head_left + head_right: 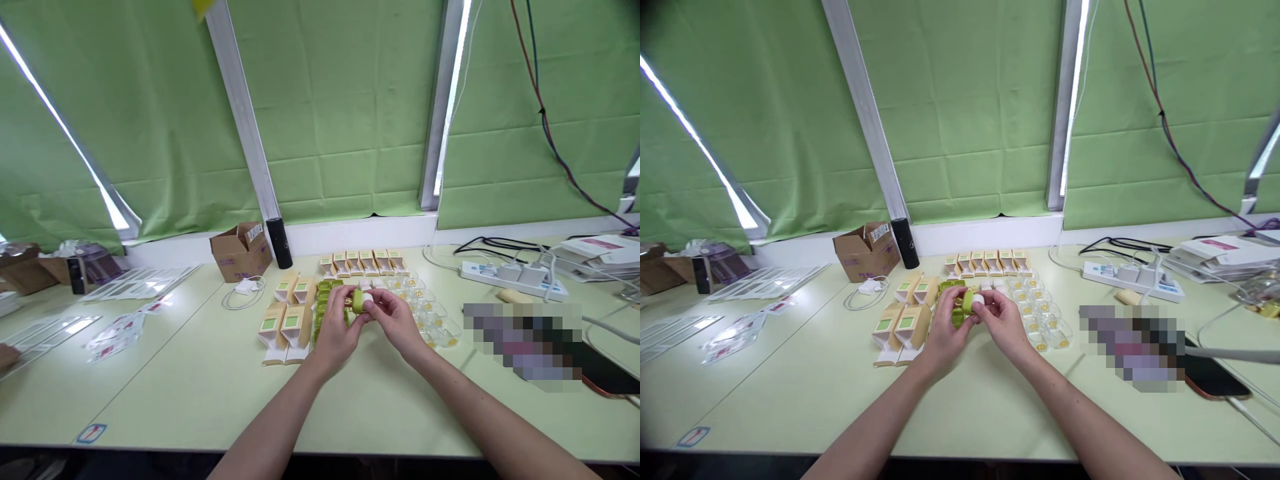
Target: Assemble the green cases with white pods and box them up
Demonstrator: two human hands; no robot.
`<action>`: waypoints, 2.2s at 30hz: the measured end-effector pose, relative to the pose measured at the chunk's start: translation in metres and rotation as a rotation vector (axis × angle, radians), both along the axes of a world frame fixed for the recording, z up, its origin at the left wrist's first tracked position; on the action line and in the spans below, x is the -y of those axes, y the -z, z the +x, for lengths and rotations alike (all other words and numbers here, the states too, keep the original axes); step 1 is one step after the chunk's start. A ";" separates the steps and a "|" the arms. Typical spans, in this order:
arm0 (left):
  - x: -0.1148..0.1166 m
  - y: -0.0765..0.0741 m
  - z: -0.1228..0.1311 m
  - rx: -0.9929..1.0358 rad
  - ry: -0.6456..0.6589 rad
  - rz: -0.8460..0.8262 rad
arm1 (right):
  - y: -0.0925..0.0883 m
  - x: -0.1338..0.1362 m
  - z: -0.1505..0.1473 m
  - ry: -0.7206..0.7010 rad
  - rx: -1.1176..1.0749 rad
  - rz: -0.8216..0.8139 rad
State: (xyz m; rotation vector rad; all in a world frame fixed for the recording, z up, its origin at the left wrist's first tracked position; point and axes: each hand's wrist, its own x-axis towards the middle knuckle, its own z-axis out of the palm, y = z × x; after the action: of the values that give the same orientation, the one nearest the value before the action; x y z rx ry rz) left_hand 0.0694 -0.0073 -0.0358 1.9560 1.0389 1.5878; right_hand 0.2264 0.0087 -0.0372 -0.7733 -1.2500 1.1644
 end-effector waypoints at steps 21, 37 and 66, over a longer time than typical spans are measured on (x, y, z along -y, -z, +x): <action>-0.005 -0.009 -0.004 0.414 0.419 -0.435 | 0.003 0.011 0.010 0.281 0.563 0.658; -0.007 0.002 -0.001 0.409 0.372 -0.426 | 0.015 0.002 0.008 0.423 0.819 0.891; -0.009 0.010 0.013 0.575 0.294 -0.423 | 0.007 0.007 0.004 0.503 0.969 1.002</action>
State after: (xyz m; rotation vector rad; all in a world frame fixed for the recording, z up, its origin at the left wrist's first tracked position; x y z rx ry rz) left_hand 0.0828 0.0020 -0.0454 1.2011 0.7294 1.4807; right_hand 0.2307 0.0019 -0.0447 -0.7835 -1.9883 -0.3887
